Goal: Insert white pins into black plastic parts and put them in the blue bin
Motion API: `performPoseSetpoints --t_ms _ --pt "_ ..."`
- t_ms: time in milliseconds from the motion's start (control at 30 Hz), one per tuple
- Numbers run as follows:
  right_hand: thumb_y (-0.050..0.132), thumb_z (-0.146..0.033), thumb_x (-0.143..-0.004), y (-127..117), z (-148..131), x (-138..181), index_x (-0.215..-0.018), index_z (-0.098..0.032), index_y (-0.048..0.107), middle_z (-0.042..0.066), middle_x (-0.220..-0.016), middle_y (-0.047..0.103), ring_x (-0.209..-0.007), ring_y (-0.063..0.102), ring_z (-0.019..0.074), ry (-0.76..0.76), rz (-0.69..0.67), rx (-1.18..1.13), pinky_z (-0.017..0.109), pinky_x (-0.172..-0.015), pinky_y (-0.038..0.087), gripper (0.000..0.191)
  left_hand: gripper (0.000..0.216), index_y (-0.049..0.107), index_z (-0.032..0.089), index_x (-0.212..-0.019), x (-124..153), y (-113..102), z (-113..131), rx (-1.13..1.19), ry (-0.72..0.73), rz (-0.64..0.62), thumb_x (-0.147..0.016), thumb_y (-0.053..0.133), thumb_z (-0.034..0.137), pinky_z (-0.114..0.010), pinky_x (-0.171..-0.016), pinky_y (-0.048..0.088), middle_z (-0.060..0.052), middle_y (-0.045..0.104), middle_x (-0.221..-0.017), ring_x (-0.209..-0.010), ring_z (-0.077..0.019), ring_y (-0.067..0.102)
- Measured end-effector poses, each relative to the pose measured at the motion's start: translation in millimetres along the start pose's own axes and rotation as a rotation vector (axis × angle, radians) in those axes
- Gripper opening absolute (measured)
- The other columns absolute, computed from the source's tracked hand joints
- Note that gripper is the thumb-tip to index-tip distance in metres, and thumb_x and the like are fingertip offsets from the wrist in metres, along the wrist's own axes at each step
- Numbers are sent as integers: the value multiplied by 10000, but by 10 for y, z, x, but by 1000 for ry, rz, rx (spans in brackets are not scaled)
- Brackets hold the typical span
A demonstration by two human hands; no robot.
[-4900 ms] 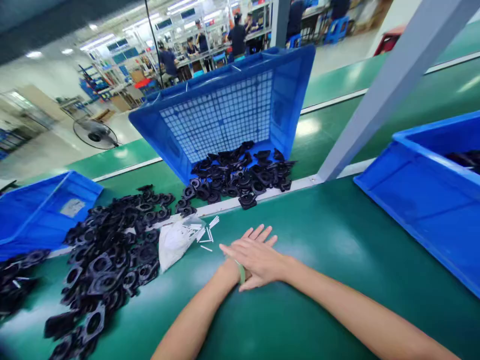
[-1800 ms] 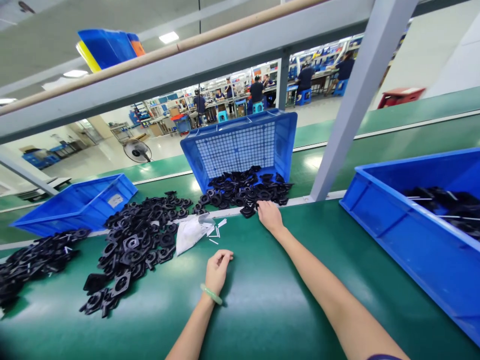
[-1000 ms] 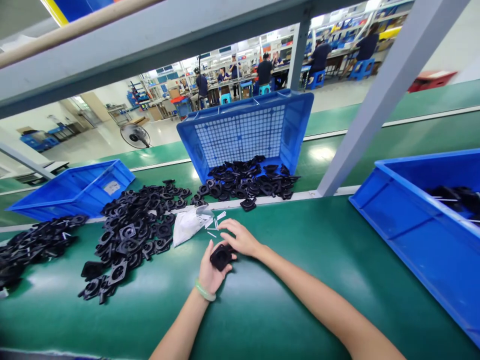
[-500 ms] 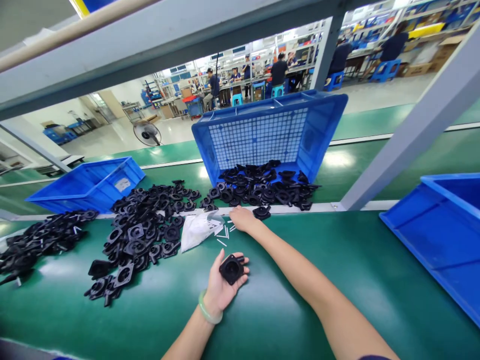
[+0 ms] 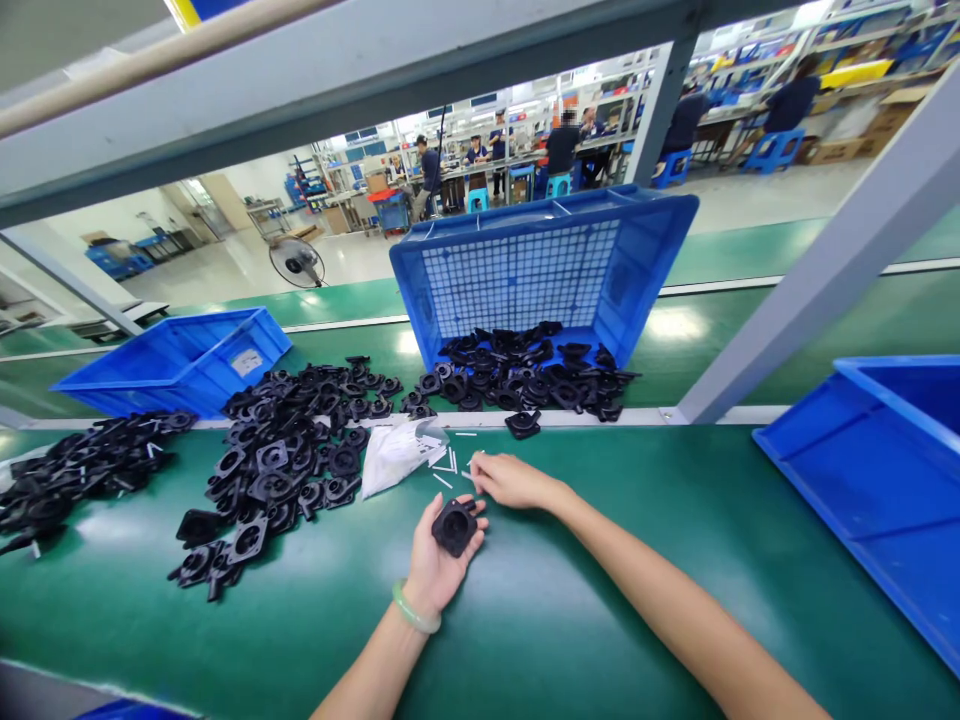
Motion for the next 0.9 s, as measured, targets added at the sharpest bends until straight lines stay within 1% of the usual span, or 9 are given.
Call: performPoseSetpoints --t_ms 67,133,267,333,433,533,667,767,900 --pt "482 -152 -898 52 -5 151 -834 -199 517 -11 -762 635 -682 585 157 -30 -59 -114 220 -591 417 87 374 596 85 -978 0 -4 -19 6 8 28 -821 537 419 -248 -615 530 -126 663 -923 -752 -204 656" --pt "449 -162 -910 101 34 171 -839 -195 500 2 -814 646 -724 594 160 -30 -36 -205 230 -620 429 94 362 596 86 -971 5 0 -40 2 13 37 -820 541 410 -251 -615 532 -127 665 -914 -758 -209 657" --pt "417 -245 -931 203 170 -45 -856 -191 473 51 -962 632 -840 582 185 -4 144 -357 292 -729 451 108 371 587 88 -978 14 14 -46 -18 8 15 -812 556 419 -259 -621 537 -142 665 -933 -767 -214 659" --pt "407 -293 -931 256 229 -150 -864 -191 469 64 -994 618 -865 569 193 9 249 -437 314 -750 453 137 369 585 89 -970 8 12 -21 -4 3 5 -814 557 422 -258 -628 539 -145 665 -931 -763 -208 658" --pt "426 -396 -914 321 289 -177 -851 -192 474 54 -906 606 -810 554 191 26 375 -550 319 -731 450 219 351 584 90 -955 -7 -4 30 41 -2 4 -816 561 412 -258 -650 544 -144 664 -930 -760 -199 658" --pt "468 -500 -874 350 309 -58 -882 -188 486 27 -781 565 -737 534 180 49 444 -662 299 -687 441 312 323 587 84 -940 -9 -16 54 77 8 23 -820 564 383 -264 -693 550 -148 663 -927 -798 -207 660" --pt "507 -526 -852 369 238 176 -1039 -170 509 20 -776 548 -714 516 167 93 469 -792 288 -675 428 402 294 590 82 -949 28 3 40 109 26 10 -835 545 349 -288 -773 549 -160 657 -967 -926 -243 648" --pt "525 -504 -861 416 121 330 -985 -165 533 36 -803 564 -727 525 168 108 461 -874 293 -688 431 362 285 590 100 -957 55 28 28 126 18 -59 -849 522 355 -301 -824 541 -154 648 -1009 -1014 -255 621" --pt "542 -506 -866 516 -48 456 -928 -185 475 60 -850 594 -793 573 195 113 457 -997 307 -702 461 334 284 580 115 -969 51 30 20 109 8 -162 -865 506 369 -305 -882 515 -147 628 -1068 -1052 -238 603"
Point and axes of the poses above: each hand's wrist, its own x-axis away from the middle knuckle, its own y-axis out of the palm, z = x × y, the point moved 2 cm from there along -x, towards the middle knuckle
